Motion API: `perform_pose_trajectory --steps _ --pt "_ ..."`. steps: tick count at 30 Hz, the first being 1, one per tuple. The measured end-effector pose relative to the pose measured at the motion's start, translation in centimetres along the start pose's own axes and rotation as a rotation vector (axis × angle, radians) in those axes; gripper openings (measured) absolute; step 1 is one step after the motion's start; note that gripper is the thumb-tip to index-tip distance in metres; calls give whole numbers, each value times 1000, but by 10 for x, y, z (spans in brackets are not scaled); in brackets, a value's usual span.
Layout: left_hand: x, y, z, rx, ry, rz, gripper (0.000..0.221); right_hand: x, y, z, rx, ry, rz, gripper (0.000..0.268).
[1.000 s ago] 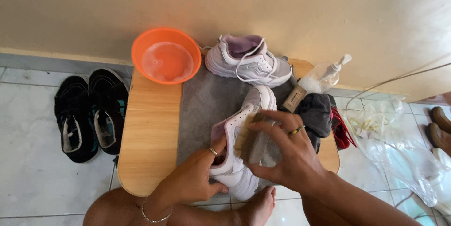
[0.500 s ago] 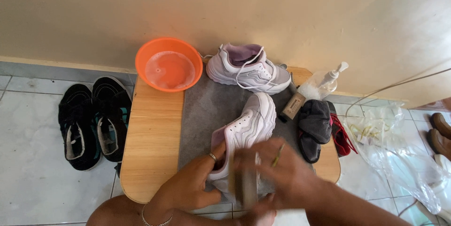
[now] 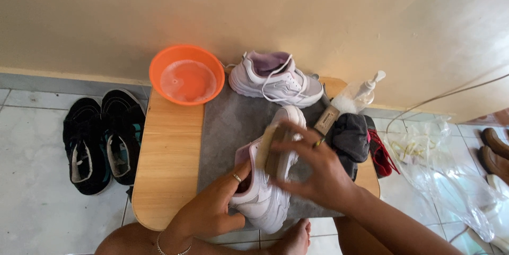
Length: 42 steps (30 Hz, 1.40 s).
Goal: Cleaning a white sneaker using a brush and soapy water.
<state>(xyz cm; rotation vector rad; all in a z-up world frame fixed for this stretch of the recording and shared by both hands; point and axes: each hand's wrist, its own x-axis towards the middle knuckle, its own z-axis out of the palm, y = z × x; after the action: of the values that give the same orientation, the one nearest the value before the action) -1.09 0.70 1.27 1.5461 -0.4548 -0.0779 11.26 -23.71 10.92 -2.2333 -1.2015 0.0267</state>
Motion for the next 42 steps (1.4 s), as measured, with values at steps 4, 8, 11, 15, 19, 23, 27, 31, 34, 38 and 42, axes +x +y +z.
perform_pose_trajectory --steps 4,8,11,15,19,23,27,31,34,38,42 --pt "2 3 3 -10 7 -12 113 8 4 -9 26 -47 29 72" --pt "5 2 3 66 21 -10 110 5 7 -9 -24 47 116 73" --pt "6 0 4 85 34 36 110 7 3 -11 43 -51 39 82" --pt "9 -4 6 89 35 87 113 20 19 -2 -155 85 207 73" --pt "8 2 7 38 57 12 112 13 -6 -14 11 -37 -28 71" --pt "7 -11 8 79 57 20 112 15 12 -12 -75 34 85 71" --pt "7 -3 8 44 58 31 109 1 5 -17 -23 -25 -47 77" --pt "6 -9 7 46 61 19 111 3 7 -18 72 -69 -95 77" --pt "7 -8 7 71 49 70 111 6 19 -13 -142 116 111 73" --pt "8 -8 10 -26 84 -27 108 1 0 -17 65 -18 -110 72" --pt "10 -5 12 -6 93 71 105 2 27 -13 23 56 -5 76"
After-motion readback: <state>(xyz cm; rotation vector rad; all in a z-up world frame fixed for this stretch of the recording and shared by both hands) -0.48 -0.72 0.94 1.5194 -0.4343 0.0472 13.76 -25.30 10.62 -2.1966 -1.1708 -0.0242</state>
